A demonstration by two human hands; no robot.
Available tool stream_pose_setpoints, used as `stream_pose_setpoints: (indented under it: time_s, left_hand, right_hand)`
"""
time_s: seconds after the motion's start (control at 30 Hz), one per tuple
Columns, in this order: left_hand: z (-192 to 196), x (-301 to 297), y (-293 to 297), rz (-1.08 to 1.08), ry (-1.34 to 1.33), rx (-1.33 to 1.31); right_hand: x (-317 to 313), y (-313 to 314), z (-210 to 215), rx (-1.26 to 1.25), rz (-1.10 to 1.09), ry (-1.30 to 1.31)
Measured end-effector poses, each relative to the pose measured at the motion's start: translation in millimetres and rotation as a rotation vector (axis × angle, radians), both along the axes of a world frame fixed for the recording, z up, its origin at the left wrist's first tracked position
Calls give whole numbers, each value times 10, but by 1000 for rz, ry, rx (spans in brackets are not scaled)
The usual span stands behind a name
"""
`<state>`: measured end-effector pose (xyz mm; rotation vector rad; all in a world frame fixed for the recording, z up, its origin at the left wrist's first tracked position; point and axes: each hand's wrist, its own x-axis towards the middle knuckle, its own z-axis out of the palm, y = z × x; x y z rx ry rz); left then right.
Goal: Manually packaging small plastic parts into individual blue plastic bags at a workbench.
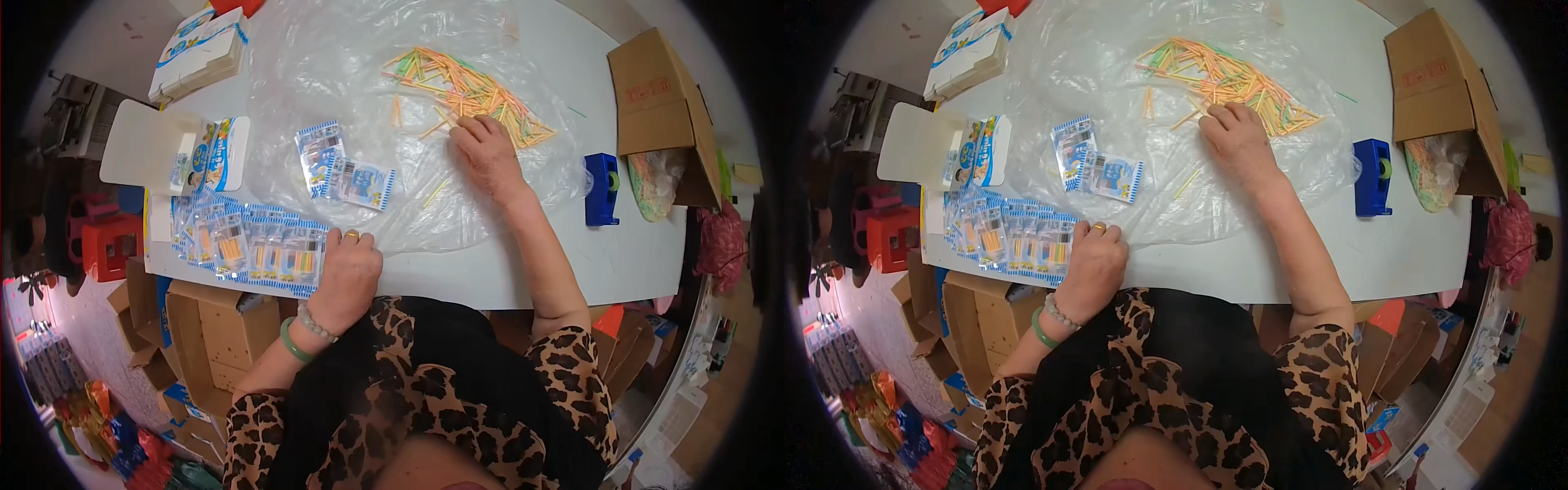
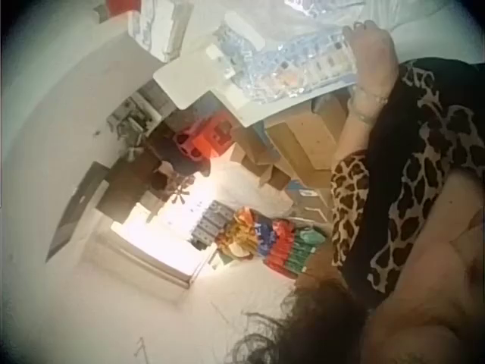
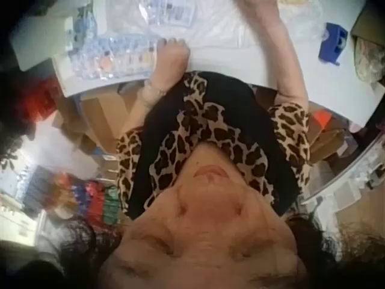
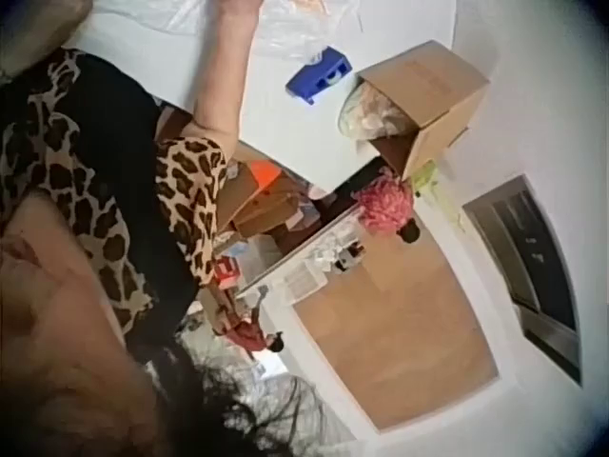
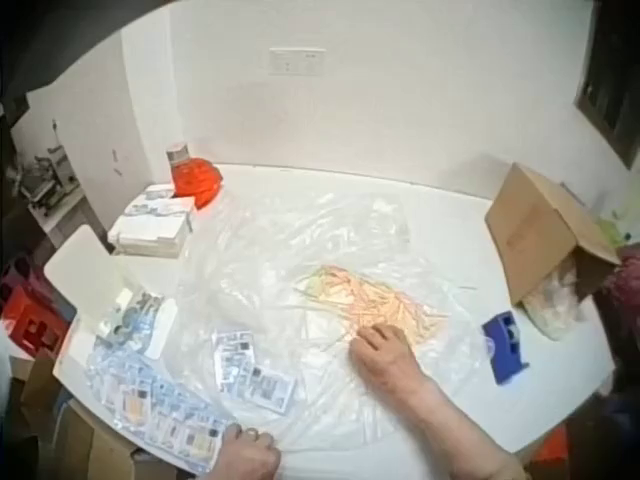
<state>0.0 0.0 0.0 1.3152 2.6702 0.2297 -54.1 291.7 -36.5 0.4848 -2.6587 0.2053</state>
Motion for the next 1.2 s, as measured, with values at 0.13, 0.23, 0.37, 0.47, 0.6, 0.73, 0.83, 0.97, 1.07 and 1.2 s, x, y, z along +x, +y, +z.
stream_pose_setpoints:
  time_s: [0.13,0.23,0.37,0.47,0.6,0.73,0.83,0.97,1.07,1.2]
  left_hand:
    - [43,88,336,-29,-69,224]
    - [-50,-5,527,-86,-37,386]
    - [-266,-44,634,-159,-190,350]
    - [-290,-57,655,-162,-236,292]
    - [-356,-87,666,-161,-328,337]
    - [-431,-112,663,-114,-362,431]
    - [-441,-132,656,-101,-402,424]
    - [-425,-153,665,-108,-428,415]
    - [-418,-173,686,-110,-447,404]
    - [-444,-162,677,-93,-467,395]
  right_hand:
    - [346,-11,221,-316,131,-284]
    - [446,-191,268,-285,255,-398]
    - [345,-184,-28,-179,184,-378]
    - [119,-91,-109,-164,-24,-258]
    - [-225,117,-60,-70,-206,-167]
    - [-255,185,79,-141,-305,-148]
    - [-295,266,81,-97,-288,24]
    - [-470,415,41,-31,-234,-221]
    - [-608,466,-14,94,-221,-259]
    - [-716,489,-90,77,-219,-155]
